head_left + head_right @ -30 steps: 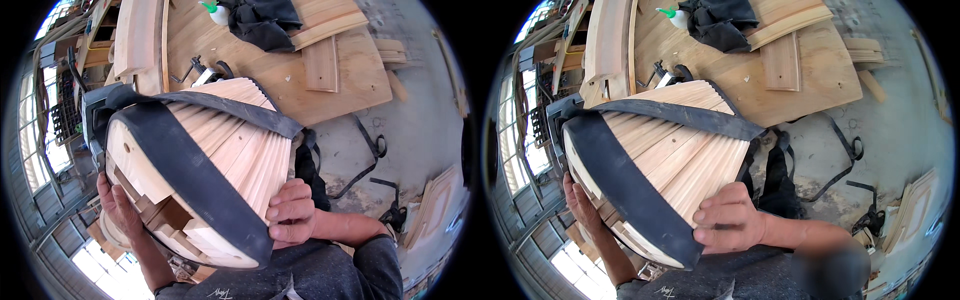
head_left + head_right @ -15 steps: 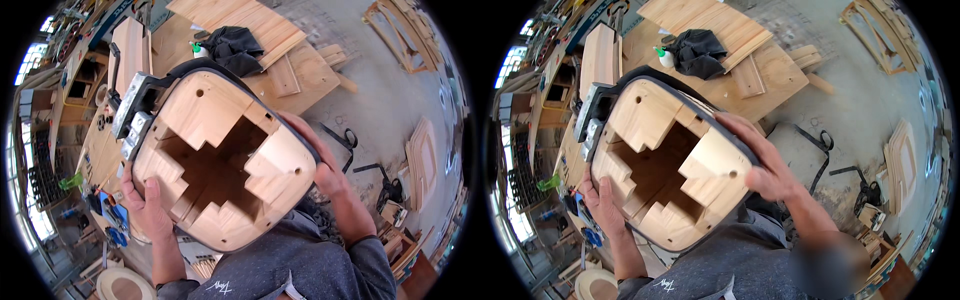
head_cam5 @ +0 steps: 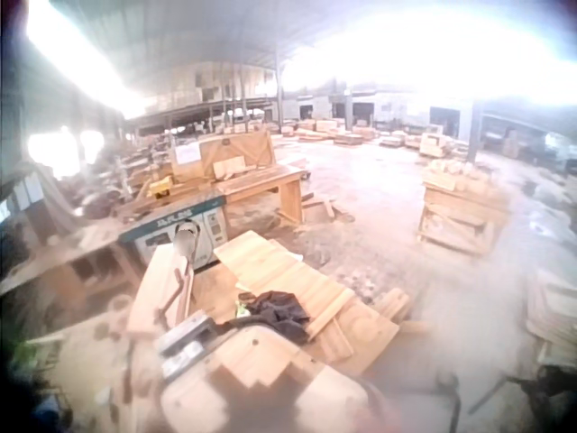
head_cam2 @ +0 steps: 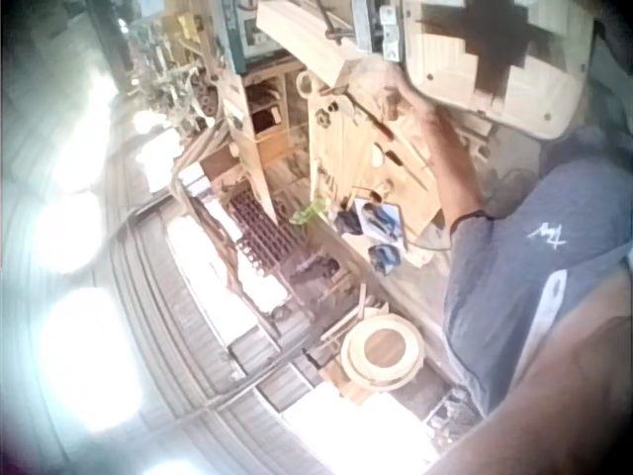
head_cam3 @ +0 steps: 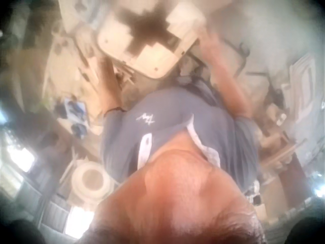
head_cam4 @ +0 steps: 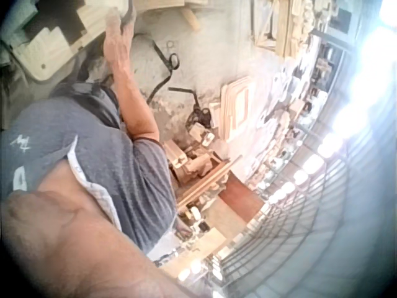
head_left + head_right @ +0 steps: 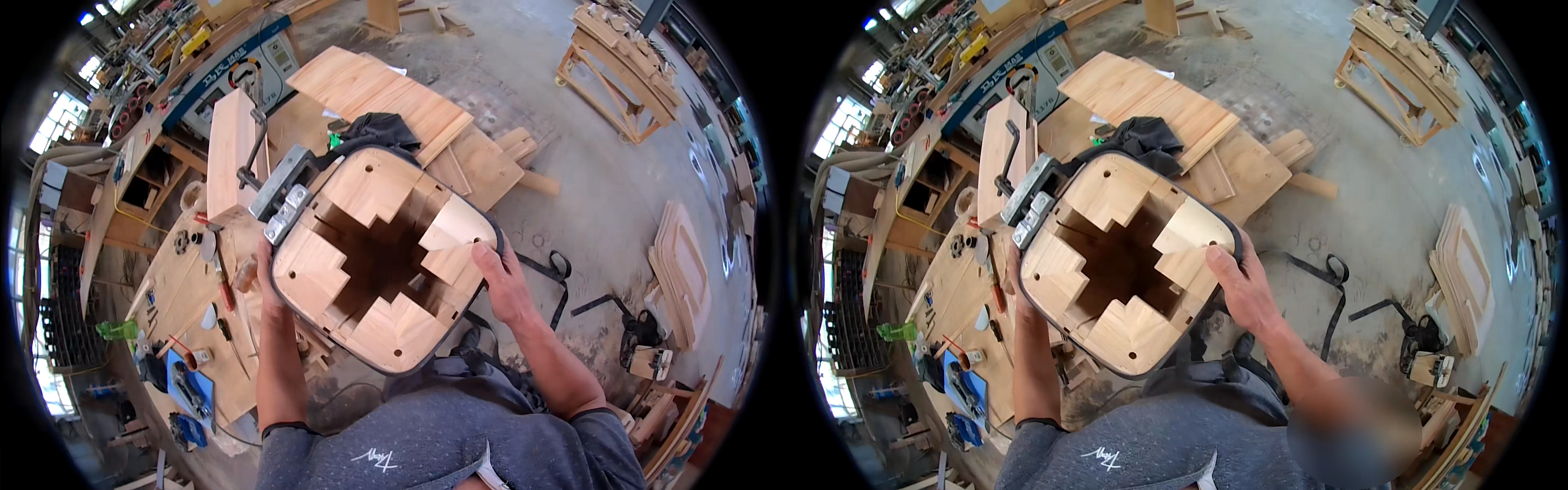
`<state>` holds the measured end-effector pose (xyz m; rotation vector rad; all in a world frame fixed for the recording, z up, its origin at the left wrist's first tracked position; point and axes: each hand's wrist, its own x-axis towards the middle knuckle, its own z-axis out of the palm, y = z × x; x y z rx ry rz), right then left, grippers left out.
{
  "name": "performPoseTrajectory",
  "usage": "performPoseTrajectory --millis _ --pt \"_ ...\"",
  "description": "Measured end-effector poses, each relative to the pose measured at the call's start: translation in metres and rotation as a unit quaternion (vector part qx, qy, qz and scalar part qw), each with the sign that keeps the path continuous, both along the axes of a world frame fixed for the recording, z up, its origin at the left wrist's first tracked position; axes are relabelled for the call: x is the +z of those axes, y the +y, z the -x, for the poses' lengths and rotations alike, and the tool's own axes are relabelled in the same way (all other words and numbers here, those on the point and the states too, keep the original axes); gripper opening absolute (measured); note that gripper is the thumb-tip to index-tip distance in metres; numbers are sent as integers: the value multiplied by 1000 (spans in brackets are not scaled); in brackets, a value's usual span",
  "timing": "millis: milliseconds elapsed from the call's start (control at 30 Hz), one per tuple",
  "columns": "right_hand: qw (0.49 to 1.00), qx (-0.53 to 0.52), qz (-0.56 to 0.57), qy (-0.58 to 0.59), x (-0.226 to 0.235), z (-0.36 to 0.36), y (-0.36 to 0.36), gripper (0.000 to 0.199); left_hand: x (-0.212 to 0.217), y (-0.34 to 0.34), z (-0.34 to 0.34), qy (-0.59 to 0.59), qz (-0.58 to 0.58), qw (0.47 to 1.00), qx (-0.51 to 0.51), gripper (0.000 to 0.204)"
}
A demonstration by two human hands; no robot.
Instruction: The person assembles a wooden chair seat by securing a black strap around the frame using a rubber mallet and a pneumatic nail gun. The person rotates the seat to access different sides, uses clamps to hold the strap in place, and finishes by placing the assembled unit on the floor.
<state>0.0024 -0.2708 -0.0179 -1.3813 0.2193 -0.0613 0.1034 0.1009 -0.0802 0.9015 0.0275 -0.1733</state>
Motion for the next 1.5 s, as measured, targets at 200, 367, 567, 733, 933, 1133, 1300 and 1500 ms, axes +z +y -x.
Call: performPoseTrajectory --millis 200,367,567,733,933,1133,1300,1500 --pt "998 -18 -51 17 -22 18 -25 44 8 -33 44 38 -62 996 55 67" --pt "989 -48 -118 69 -50 30 -65 40 0 -60 80 31 -125 990 49 70" --pt "996 1 -94 -14 -48 6 -47 52 -66 -83 78 67 -115 985 105 73" --pt "960 -37 -273 -48 -78 25 -33 63 -52 -174 54 91 -131 987 -25 72" --pt "930 -91 -355 -37 -92 28 -20 63 -35 -221 62 72 -114 984 -118 71" --pt "889 -131 -434 -68 -84 123 -54 61 -17 -277 119 55 -117 969 -212 71" --pt "888 -236 -377 -115 -81 228 -95 60 -7 -338 191 44 -128 951 -279 70" --pt "861 -463 -170 -127 -101 367 -165 59 2 -399 304 36 -147 932 -330 69"
